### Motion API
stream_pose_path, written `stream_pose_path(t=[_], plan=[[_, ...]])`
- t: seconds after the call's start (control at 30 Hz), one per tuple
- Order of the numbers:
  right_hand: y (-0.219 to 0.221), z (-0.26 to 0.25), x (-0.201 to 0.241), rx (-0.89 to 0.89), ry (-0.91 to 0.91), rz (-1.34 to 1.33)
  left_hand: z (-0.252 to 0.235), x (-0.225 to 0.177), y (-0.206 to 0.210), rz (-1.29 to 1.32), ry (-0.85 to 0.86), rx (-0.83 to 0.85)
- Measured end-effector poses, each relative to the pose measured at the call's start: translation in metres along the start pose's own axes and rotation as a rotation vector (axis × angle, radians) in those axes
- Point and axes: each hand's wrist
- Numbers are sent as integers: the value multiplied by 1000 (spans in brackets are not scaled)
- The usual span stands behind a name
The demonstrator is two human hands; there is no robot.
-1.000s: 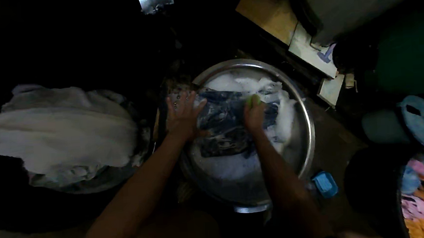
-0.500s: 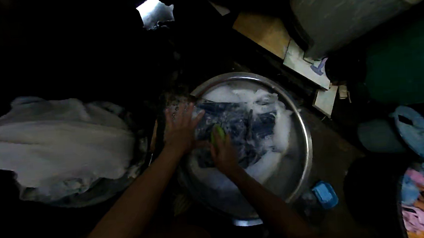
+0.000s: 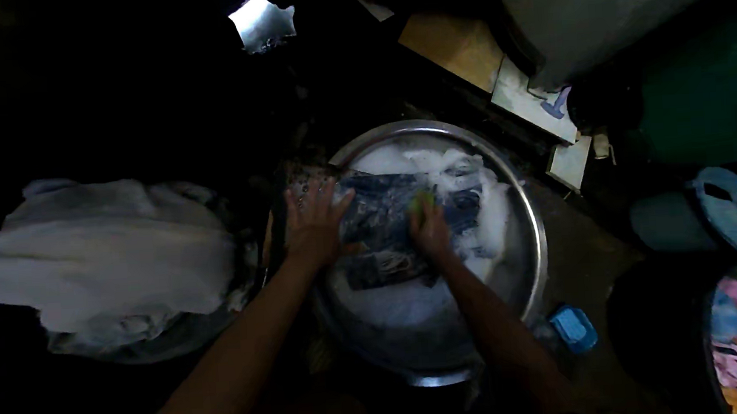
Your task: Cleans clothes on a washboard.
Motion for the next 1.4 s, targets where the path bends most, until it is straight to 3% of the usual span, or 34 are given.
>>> stream_pose_path(t=[0.07, 0.13, 0.23, 0.27, 0.37, 0.43, 0.5, 0.63, 0.83, 0.9, 1.0, 1.13, 1.23, 1.33, 1.4], plan=[[0, -28, 3, -144, 92, -30, -3, -2, -5, -23, -9, 37], [14, 8, 17, -127, 75, -32, -1, -4, -8, -29, -19, 70], [46, 90, 29, 25, -191, -100, -2, -1, -10, -7, -10, 56], [47, 96, 28, 59, -239, -138, -1, -2, -9, -3, -9, 61], [28, 44, 36, 116, -175, -143, -2, -3, -14, -26, -25, 75], [32, 30, 35, 58, -172, -122, -5, -4, -15, -48, -32, 80], [41, 49, 30, -6, -187, -115, -7, -7, -17, -43, -37, 87], [56, 105, 29, 39, -335, -208, -9, -5, -17, -49, -40, 85], [44, -6, 87, -80, -115, -301, -11, -6, -16, -56, -45, 111], [49, 0, 77, -97, -188, -283, -11, -6, -17, -71, -50, 128], [42, 59, 18, 78, -368, -219, -10, -6, -17, -45, -44, 100], [-34, 84, -44, 637, -195, -174, -9, -6, -18, -40, -43, 120], [-85, 71, -70, 797, 130, 68, -8, -7, -20, -60, -48, 133], [-66, 77, -88, 771, 430, 378, -9, -7, -20, -73, -37, 125], [-24, 90, -87, 798, 401, 270, -9, -8, -22, -91, -37, 150]])
Point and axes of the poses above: each hand's wrist, its own z-axis away from the middle knuckle, its own y-axis out of the palm, x = y × z, and after that the axes turned 15 degrees about -z, right-handed
